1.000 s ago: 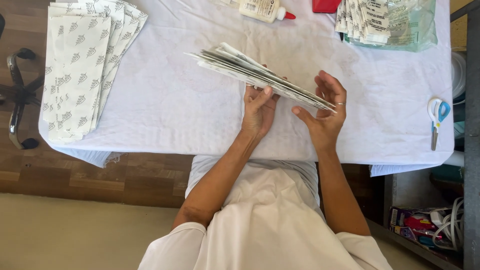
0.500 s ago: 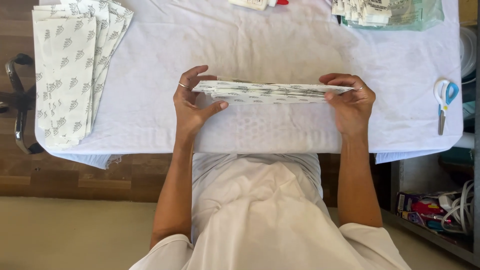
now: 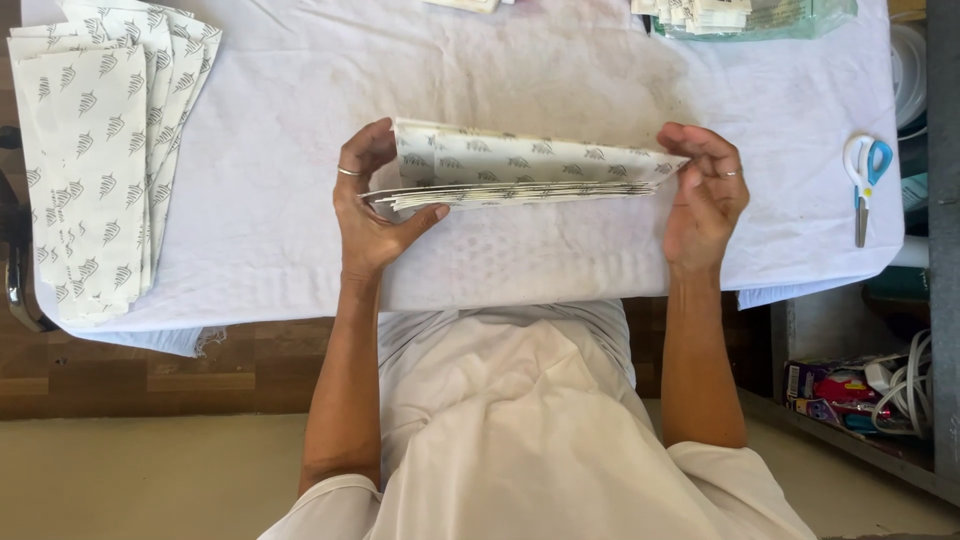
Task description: Applying glue to paper strips and stacking them in a packaging factory.
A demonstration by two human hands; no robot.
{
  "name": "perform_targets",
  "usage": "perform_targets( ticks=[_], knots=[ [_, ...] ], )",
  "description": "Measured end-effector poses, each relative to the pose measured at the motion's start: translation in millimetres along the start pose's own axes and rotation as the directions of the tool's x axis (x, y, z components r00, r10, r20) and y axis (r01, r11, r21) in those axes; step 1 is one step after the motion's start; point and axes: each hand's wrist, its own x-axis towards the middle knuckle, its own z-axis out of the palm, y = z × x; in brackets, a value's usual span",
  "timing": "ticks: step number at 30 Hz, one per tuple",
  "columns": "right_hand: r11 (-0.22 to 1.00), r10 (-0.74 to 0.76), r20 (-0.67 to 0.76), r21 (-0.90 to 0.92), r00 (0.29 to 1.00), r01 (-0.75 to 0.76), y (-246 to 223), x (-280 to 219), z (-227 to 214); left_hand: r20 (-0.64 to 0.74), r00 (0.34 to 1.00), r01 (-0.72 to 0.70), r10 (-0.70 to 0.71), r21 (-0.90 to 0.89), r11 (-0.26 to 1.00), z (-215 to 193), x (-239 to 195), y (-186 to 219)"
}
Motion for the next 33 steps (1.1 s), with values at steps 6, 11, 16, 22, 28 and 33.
perform_targets(
  ticks=[6, 11, 16, 22, 28, 33],
  knots=[
    [0.992, 0.039, 0.074, 0.120, 0.996, -0.048, 5.2, -4.3, 24.1, 0.028, 0.999, 0.023, -0.019, -0.146, 0.989, 19.9, -5.0, -12.0],
    [0.994, 0.089, 0.025, 0.067, 0.996, -0.091, 2.6, -6.9, 10.4, 0.032, 0.999, 0.025, -0.022, -0.115, 0.993, 18.7, -7.6, -10.3],
    [0.988, 0.152, 0.010, -0.007, 0.988, -0.152, 0.4, -6.5, -9.3, 0.021, 1.000, 0.000, 0.002, -0.073, 0.997, 21.8, -8.3, -16.6],
    [0.962, 0.120, 0.087, -0.256, 0.989, -0.094, 11.9, 4.3, -26.3, 0.023, 1.000, 0.011, -0.010, -0.047, 0.999, 21.7, -8.0, -15.2],
    [0.990, 0.088, 0.098, -0.120, 0.991, -0.076, -5.1, 2.9, -8.1, 0.026, 0.999, 0.037, -0.036, -0.034, 0.999, 21.1, -7.1, -14.1],
    [0.973, 0.152, 0.282, -0.209, 0.947, -0.094, -2.2, -8.8, -10.3, 0.040, 0.998, 0.055, -0.056, 0.016, 0.998, 21.5, -5.5, -7.6]
  ],
)
